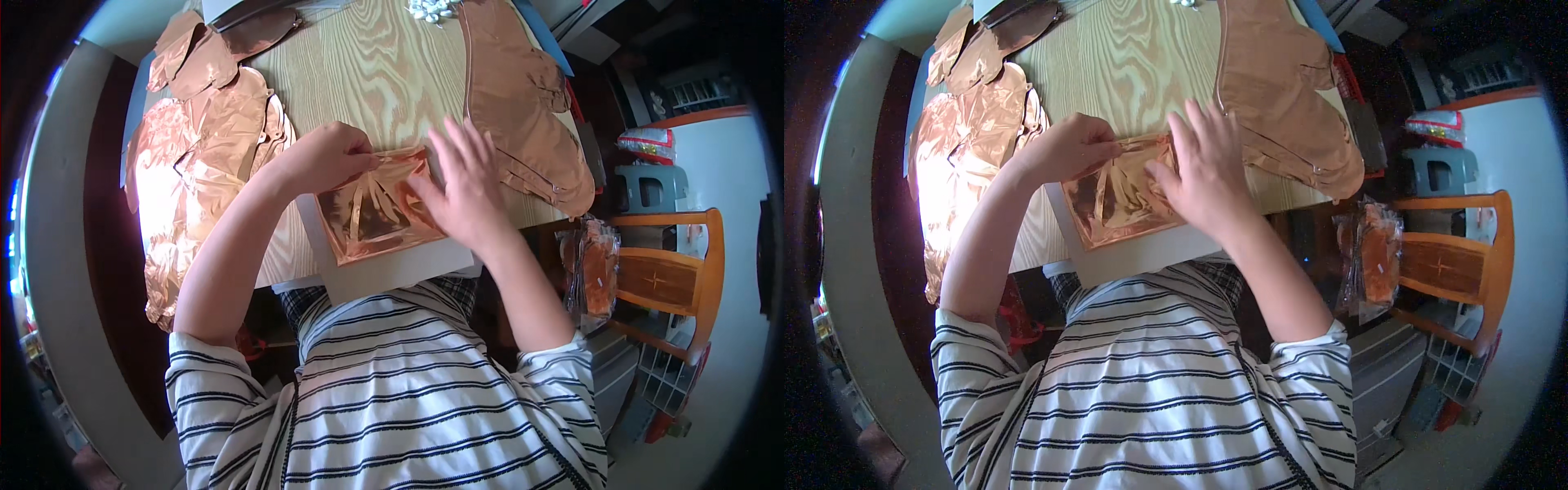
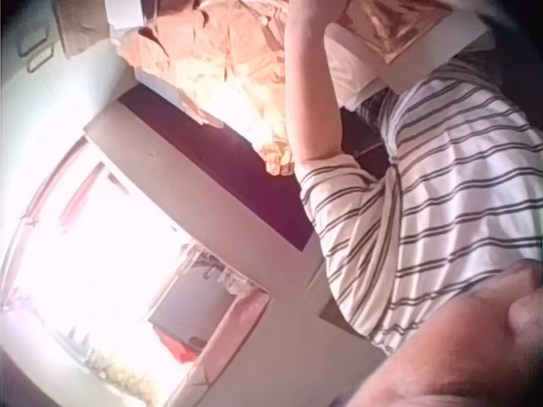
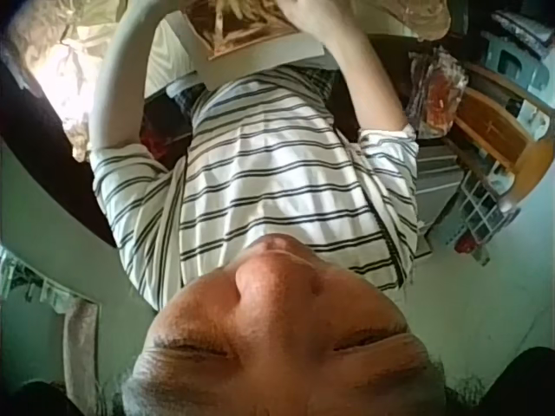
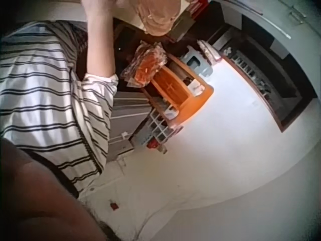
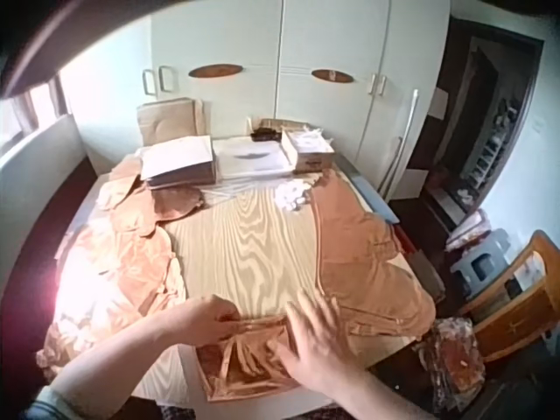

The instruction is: Folding large foil balloons and placing them into their original display packaging.

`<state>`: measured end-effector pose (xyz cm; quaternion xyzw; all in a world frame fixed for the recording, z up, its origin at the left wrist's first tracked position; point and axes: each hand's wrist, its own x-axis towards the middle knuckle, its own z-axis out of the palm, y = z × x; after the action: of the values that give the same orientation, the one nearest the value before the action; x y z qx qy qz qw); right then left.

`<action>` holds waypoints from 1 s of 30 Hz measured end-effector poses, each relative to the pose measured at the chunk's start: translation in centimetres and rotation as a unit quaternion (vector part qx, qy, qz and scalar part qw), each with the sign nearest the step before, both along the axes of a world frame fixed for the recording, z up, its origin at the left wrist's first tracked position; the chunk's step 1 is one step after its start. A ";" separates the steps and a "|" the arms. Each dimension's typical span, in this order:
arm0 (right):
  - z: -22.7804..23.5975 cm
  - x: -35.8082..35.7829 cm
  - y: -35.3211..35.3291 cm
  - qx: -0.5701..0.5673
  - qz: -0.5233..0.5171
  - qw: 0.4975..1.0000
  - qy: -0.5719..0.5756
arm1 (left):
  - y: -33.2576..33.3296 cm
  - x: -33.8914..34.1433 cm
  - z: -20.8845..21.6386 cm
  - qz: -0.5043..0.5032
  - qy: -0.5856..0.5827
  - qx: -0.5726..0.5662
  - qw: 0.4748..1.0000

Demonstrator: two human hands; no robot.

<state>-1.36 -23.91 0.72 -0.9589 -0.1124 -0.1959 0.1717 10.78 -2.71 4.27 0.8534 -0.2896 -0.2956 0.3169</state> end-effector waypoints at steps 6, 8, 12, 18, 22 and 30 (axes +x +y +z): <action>2.5 6.3 0.0 0.053 0.210 0.962 0.165 | -0.1 -0.1 0.3 -0.034 -0.022 -0.022 0.999; 2.9 7.3 0.1 0.073 0.233 0.951 0.189 | 0.0 -0.5 0.8 -0.009 0.000 0.000 1.000; 2.4 8.5 -0.1 0.122 0.244 0.923 0.271 | 0.5 -0.3 0.1 -0.013 -0.024 -0.022 0.999; 3.2 8.2 -3.9 0.141 0.223 0.928 0.264 | 0.9 -0.4 0.6 0.006 0.018 -0.036 0.999; 3.9 7.7 -3.7 0.225 0.171 0.919 0.275 | 1.0 -0.1 0.6 0.004 0.015 -0.039 0.999; 3.6 7.9 -1.8 0.217 0.203 0.877 0.376 | 0.8 -0.2 1.2 0.001 0.023 -0.041 0.999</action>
<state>6.57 -25.70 4.32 -0.8549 -0.1864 0.1992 0.4412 10.53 -1.87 5.49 0.8329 -0.2928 -0.3028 0.3590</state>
